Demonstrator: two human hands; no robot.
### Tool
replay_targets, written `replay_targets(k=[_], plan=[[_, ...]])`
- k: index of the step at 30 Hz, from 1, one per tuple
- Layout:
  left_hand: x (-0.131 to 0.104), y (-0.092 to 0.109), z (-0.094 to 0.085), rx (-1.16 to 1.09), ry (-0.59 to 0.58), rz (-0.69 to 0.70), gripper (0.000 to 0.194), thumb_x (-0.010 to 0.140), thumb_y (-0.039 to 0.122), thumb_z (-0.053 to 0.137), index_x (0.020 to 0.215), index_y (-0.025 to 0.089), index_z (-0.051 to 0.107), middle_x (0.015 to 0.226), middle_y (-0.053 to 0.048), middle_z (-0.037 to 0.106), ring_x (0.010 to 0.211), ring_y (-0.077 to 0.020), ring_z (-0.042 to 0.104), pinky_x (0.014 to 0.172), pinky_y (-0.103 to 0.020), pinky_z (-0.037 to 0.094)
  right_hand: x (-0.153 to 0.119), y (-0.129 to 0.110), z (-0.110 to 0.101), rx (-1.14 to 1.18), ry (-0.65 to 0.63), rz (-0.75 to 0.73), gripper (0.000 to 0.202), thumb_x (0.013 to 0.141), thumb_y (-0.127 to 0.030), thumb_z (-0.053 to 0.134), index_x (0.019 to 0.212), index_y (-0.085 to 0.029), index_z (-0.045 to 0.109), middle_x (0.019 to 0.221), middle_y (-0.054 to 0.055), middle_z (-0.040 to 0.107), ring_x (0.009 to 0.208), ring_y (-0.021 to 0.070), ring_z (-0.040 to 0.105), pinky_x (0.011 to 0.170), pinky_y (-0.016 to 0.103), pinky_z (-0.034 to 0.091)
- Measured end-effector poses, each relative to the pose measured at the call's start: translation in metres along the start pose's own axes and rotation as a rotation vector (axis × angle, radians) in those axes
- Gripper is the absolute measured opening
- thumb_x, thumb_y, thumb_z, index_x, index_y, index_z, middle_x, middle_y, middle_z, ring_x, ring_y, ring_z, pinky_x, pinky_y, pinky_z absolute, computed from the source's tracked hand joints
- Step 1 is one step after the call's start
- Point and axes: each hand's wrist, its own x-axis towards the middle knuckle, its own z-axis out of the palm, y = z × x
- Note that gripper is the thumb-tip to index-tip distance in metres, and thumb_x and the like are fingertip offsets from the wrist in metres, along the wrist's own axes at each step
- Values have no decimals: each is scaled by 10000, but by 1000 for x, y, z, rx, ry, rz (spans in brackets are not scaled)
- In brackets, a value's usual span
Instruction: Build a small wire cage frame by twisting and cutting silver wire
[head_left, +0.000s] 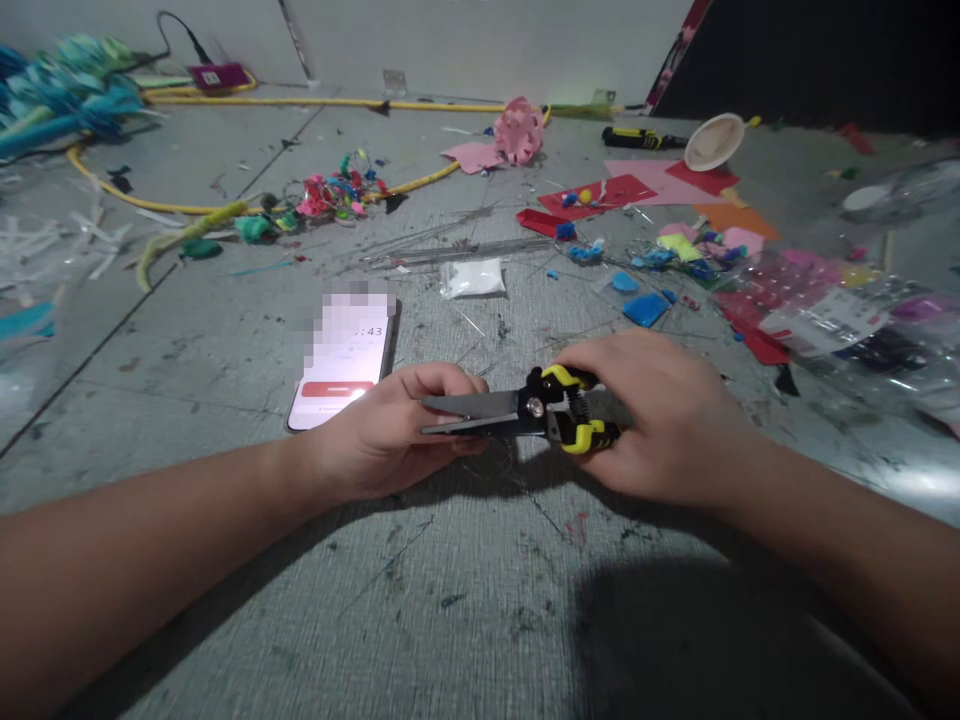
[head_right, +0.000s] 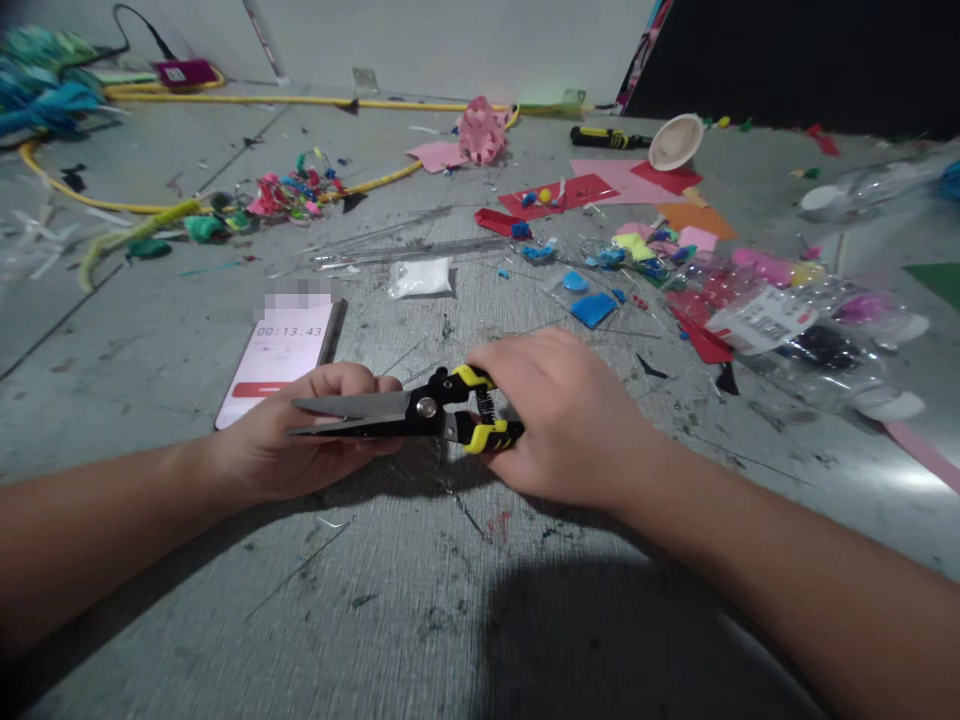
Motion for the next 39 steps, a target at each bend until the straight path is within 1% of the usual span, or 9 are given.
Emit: replay_targets(k=[5,12,18,21,24,27,30,33,39], plan=[[0,-1,0,18,1,36,177,810,255,962,753,159,825,730,-23,688,702,-122,635,689,-215,516,1,1,0,-28,20,-20,295,875,-275,673,1152,-177,658,929,93,775,833,290,721,755,430,529],[1,-1,1,71,60,122,137,789,172,959,732,190,835,720,1,707,687,-109,638,650,-199,503,-1,5,0,-87,58,-56,354,806,-211,669,1159,-180,658,927,110,782,816,311,712,740,459,513],[1,0,3,102,95,126,171,749,229,1004,710,204,839,703,2,704,671,-113,636,620,-204,488,-1,8,1,-96,79,-65,399,782,-182,658,1180,-207,654,939,108,786,815,309,707,737,461,506],[1,0,3,111,116,95,196,764,275,1009,708,195,840,685,-1,686,671,-114,625,645,-216,495,0,8,2,-76,82,-43,389,819,-241,694,1205,-222,646,991,115,793,866,325,718,767,469,521],[0,0,3,104,161,86,180,744,296,1033,760,227,868,697,6,692,668,-113,610,679,-237,509,1,9,5,-9,68,36,423,849,-343,751,1237,-212,643,1083,144,788,988,367,736,844,499,551],[1,0,3,142,193,139,149,760,292,1025,780,254,883,797,-7,712,734,-122,616,711,-255,515,2,13,10,22,46,189,496,874,-458,805,1266,-192,660,1153,169,777,1079,402,734,907,528,561],[3,-1,3,188,176,177,109,798,278,1000,819,258,895,889,-12,685,782,-113,596,727,-248,506,2,23,17,8,1,357,628,851,-580,861,1290,-167,683,1201,196,774,1134,429,725,969,555,559],[4,-3,0,209,143,220,86,833,284,980,863,270,900,851,-7,656,777,-110,571,733,-241,502,2,33,25,-71,-94,492,727,834,-594,895,1351,-131,680,1288,234,762,1208,464,705,1023,584,542],[4,-4,-5,194,155,185,129,817,302,1001,841,265,880,868,-9,654,775,-112,562,705,-232,504,1,36,33,-245,-218,496,768,912,-730,779,1359,-111,696,1320,249,749,1239,463,662,1055,562,508]])
